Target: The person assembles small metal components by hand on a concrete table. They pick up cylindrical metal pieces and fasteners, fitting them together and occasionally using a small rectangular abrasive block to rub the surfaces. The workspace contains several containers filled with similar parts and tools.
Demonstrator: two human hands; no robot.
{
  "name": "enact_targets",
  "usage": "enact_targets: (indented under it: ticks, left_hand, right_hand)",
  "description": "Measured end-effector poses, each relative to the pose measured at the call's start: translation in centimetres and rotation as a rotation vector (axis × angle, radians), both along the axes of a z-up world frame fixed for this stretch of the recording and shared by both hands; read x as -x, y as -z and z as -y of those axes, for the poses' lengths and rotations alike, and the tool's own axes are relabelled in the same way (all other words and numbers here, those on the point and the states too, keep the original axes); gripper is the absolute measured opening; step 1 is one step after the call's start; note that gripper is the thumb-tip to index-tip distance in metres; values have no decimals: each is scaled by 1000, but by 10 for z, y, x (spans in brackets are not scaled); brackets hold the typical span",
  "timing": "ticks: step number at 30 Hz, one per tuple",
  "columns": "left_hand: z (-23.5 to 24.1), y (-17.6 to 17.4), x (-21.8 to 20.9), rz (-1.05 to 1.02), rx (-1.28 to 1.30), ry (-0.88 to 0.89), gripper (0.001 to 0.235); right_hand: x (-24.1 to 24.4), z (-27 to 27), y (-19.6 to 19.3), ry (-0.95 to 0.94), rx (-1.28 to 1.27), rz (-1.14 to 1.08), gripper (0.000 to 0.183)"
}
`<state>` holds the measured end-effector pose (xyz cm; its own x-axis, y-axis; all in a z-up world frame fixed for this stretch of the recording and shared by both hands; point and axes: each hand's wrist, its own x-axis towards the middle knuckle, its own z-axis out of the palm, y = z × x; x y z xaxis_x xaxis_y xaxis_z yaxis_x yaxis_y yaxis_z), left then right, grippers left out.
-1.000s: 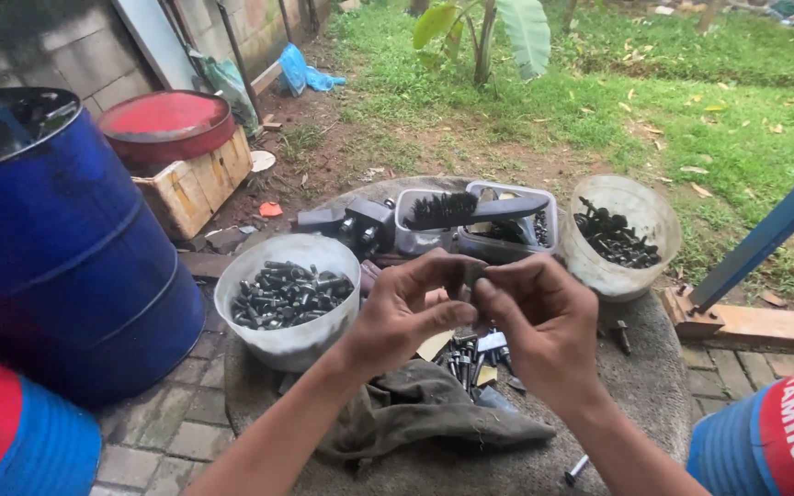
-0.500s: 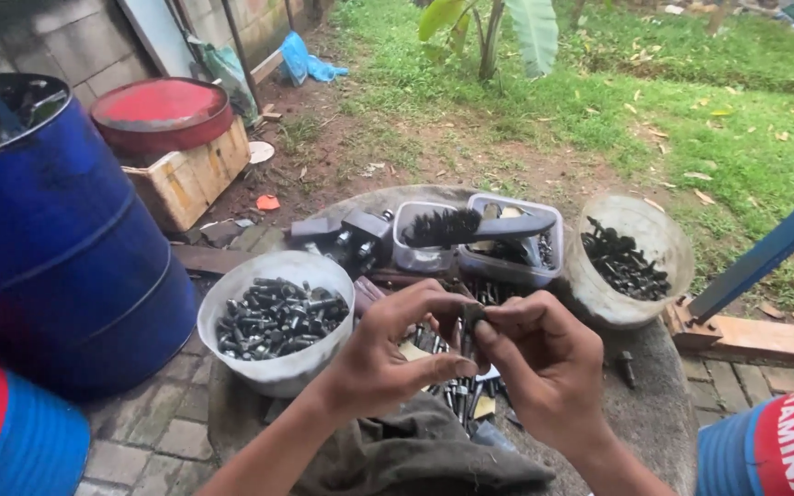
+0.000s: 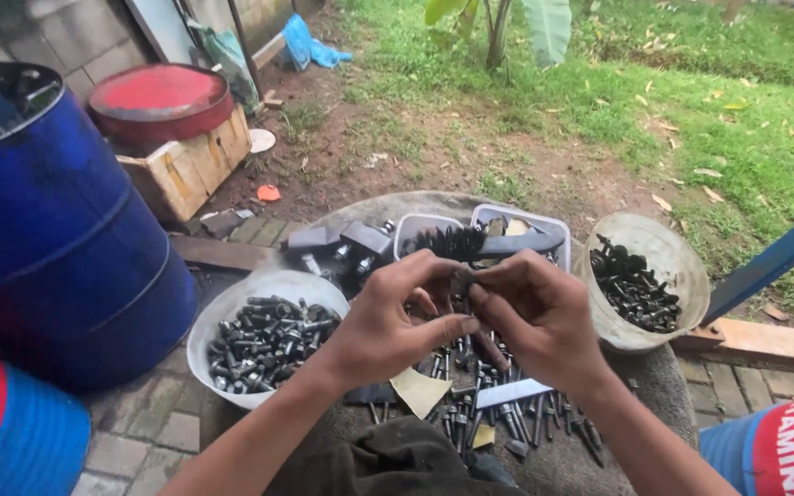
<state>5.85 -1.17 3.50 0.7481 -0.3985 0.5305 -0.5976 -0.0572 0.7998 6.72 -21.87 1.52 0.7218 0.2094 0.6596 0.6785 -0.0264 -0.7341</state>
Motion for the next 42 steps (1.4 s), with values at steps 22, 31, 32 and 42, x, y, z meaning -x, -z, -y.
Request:
enact_targets:
  ticks: [22, 31, 32, 42]
  left_hand:
    - [15, -14, 0, 95, -386, -13, 40]
    - [10, -5, 14, 188, -387, -94, 41]
    - [9, -4, 17, 191, -360, -82, 40]
    - [4, -15, 26, 226, -281, 97, 38]
  right_hand:
    - [26, -7, 22, 235, -137, -135, 13]
    - [31, -6, 19, 163, -57, -100, 14]
    - [33, -7, 18, 143, -59, -98, 15]
    - [35, 4, 18, 71, -67, 119, 14]
